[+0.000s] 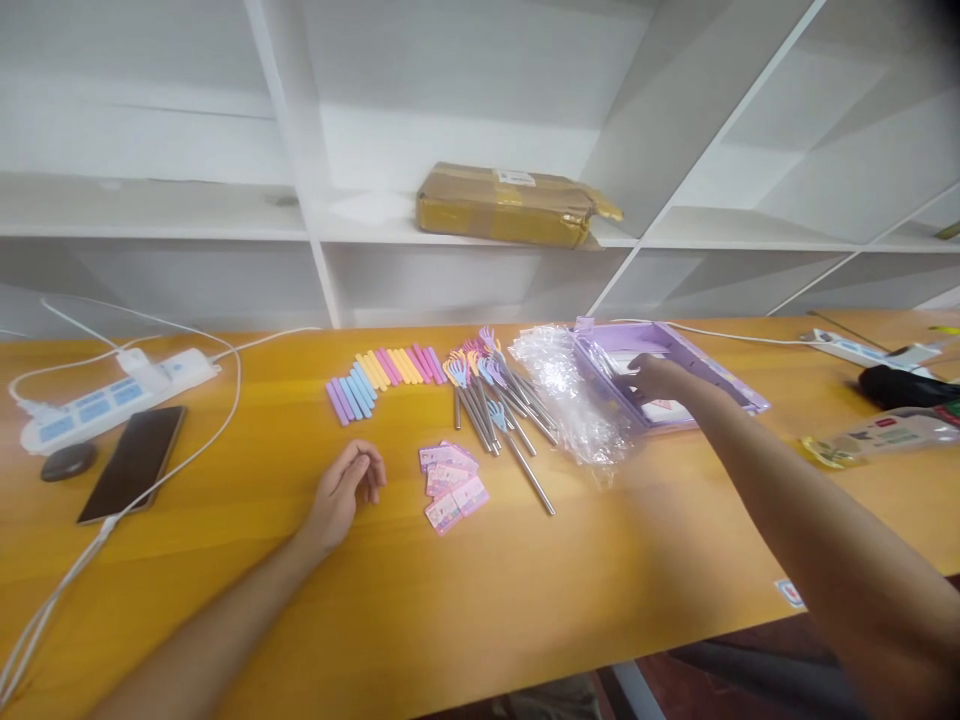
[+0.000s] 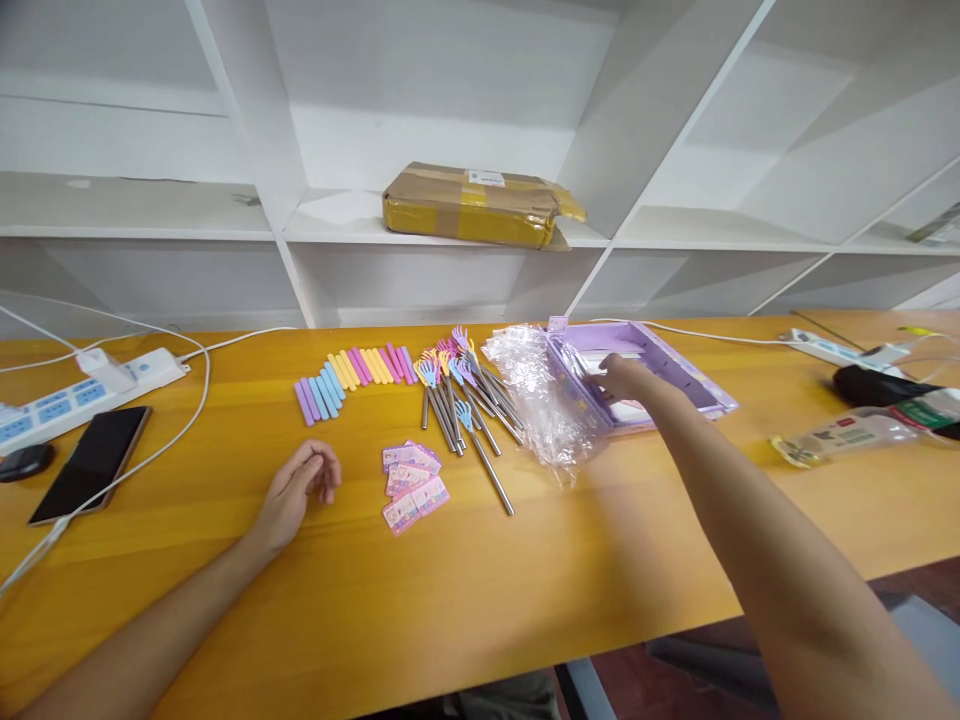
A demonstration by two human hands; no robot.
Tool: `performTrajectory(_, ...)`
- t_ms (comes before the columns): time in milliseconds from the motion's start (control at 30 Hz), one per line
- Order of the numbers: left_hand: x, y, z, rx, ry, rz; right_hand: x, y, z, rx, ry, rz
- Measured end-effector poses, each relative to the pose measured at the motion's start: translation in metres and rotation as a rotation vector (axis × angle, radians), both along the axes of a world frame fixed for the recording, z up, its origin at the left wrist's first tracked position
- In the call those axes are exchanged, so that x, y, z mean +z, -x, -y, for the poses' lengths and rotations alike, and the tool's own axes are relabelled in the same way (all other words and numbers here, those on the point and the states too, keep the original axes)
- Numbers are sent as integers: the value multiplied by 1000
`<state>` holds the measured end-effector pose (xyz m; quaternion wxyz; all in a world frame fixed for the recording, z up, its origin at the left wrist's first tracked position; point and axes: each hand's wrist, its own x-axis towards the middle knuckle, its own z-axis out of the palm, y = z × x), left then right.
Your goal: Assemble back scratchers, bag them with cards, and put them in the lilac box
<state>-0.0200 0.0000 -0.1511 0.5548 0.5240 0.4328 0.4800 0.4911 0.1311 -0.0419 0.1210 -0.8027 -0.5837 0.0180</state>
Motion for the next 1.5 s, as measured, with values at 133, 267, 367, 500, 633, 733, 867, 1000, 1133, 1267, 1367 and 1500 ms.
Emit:
performTrajectory(133,2,-1,1,11,8,-5,9,22,11,6,-1,-20)
performTrajectory(267,4,-2,0,16,18,-14,4,80,29,176,-24,-57)
performTrajectory(367,2,0,-1,8,32,-8,-5,131,36,351,67,-73)
performTrajectory(500,-1,2,-2,5,50,-7,-16,175,21,506,190,-38)
performTrajectory(633,0,4,0,15,57,-5,-16,176,-3,514,242,0)
performTrajectory(733,0,7,-2,38,70,-10,-8,149,-12,485,309,11)
performTrajectory(867,-4,13,-9,73,105,17,5,105,-10,442,418,-25)
performTrajectory(1000,-6,18,-14,112,125,18,4,90,-11,453,493,-69)
performTrajectory(1133,-1,24,-18,205,90,-63,-15,101,-26,462,406,-59)
performTrajectory(1267,2,38,-29,290,11,-106,-38,114,-40,443,247,8)
performTrajectory(1367,2,54,-36,292,-93,-163,-50,115,-44,464,222,47)
performTrajectory(1500,5,71,-43,352,-264,-656,-62,114,-49,486,259,56)
